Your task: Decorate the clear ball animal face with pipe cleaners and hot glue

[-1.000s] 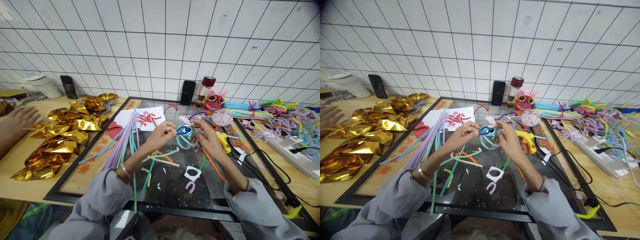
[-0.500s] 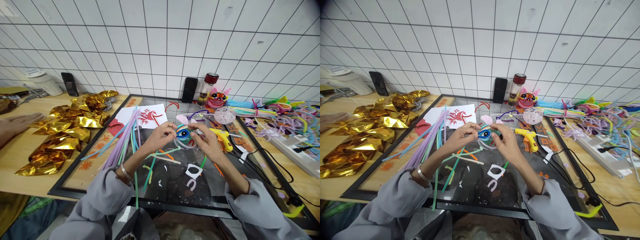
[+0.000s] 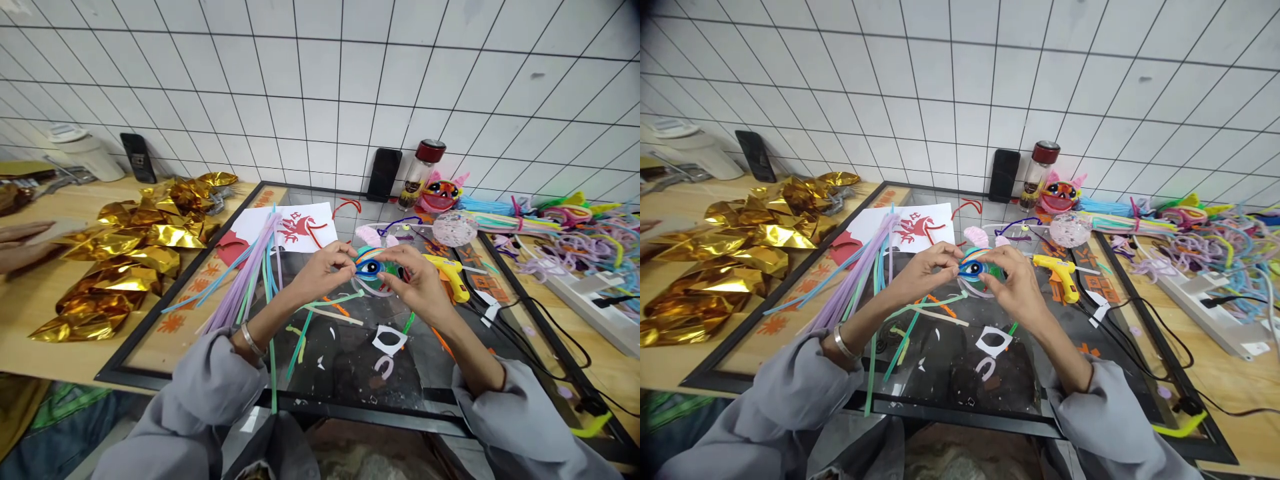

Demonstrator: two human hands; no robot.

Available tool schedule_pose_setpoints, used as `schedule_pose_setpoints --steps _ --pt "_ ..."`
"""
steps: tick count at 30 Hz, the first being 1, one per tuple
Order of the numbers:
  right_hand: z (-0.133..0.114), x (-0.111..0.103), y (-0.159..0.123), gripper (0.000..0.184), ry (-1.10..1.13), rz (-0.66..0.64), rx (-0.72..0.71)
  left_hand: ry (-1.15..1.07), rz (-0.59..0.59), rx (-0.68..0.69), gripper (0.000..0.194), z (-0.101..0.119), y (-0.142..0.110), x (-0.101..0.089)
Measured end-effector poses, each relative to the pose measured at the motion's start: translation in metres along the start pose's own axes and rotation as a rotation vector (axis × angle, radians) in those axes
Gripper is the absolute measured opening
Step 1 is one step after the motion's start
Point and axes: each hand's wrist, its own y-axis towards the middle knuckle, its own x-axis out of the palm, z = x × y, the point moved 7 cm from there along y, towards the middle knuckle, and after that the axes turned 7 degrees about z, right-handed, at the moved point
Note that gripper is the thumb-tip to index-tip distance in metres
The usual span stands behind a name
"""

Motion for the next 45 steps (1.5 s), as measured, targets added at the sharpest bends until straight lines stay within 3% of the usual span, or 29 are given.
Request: schedule_pose_setpoints --steps 26,36,45 --pt "-0.009 -0.003 -0.001 0.018 -0.103 0.024 -0.049 0.071 0.049 0.052 0.019 0.006 -0.001 0.006" --pt "-0.014 -0.003 -0.001 0.025 -0.161 0.01 -0.095 0.162 0.089 0.18 0.02 0.015 -0.004 0.008" --pt "-0.008 -0.003 -0.001 0.018 -0.126 0.014 -0.033 0.158 0.096 0.199 0.021 0.015 -0.004 0.01"
